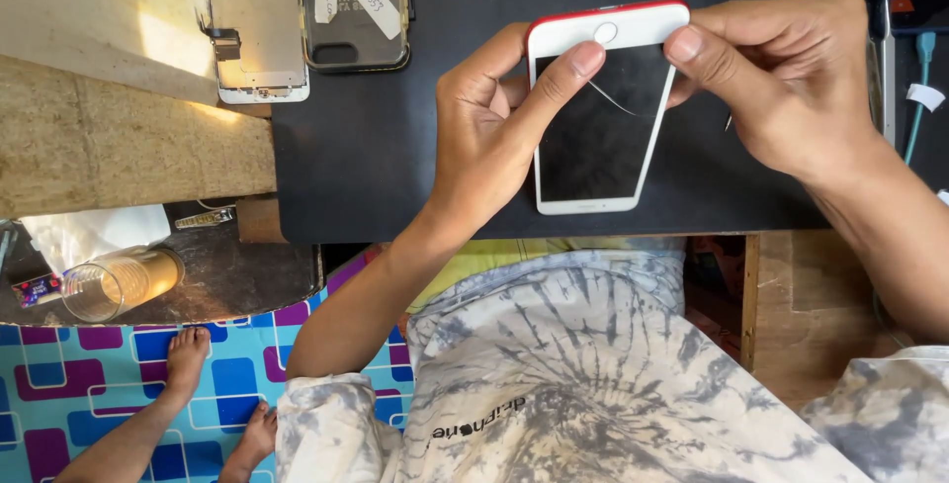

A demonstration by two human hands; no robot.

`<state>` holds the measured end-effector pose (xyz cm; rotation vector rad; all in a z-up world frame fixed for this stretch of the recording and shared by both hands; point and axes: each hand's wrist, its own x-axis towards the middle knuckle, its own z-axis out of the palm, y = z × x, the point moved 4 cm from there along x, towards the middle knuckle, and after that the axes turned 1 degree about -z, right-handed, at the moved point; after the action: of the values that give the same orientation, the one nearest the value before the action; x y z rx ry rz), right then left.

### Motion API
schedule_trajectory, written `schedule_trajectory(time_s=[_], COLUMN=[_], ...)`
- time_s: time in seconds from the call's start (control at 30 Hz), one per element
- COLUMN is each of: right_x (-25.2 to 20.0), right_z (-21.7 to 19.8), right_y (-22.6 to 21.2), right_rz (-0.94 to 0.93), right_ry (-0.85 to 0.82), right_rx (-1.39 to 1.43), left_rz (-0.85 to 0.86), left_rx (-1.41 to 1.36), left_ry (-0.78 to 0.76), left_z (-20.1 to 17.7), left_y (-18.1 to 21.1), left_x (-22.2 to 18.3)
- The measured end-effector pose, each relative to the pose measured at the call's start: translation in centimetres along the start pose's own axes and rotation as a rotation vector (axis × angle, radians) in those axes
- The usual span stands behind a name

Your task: Assembling a mobile phone by installing the battery, connecting the screen assembly, and securing the chassis with screws.

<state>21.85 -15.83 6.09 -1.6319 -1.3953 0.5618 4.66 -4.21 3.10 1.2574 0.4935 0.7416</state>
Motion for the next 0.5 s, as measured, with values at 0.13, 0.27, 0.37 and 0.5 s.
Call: schedule_trajectory(time_s=[0.13, 0.27, 0.37, 0.5], right_x=[1.1, 1.9, 2.0, 1.7], right_z=[-0.1, 0.3, 0.5, 0.5], right_y=[-1.7, -1.6, -1.0, -1.4], right_rz=[-0.014, -0.036, 0.005, 0.055], right_ry=[-0.048, -0.091, -0.076, -0.132], right_rx=[0.008, -0.041, -0.050, -0.077], left_rz=[0.035, 0.141, 0.194, 0.158], left_rx=[-0.003, 0.164, 0.201, 0.099], left_ry=[-0.059, -0.177, -0.138, -0.026], left_z=[-0.1, 0.0, 0.2, -0.3], left_y=[1.3, 2.0, 1.9, 1.0], left_x=[1.0, 2.2, 2.4, 2.4])
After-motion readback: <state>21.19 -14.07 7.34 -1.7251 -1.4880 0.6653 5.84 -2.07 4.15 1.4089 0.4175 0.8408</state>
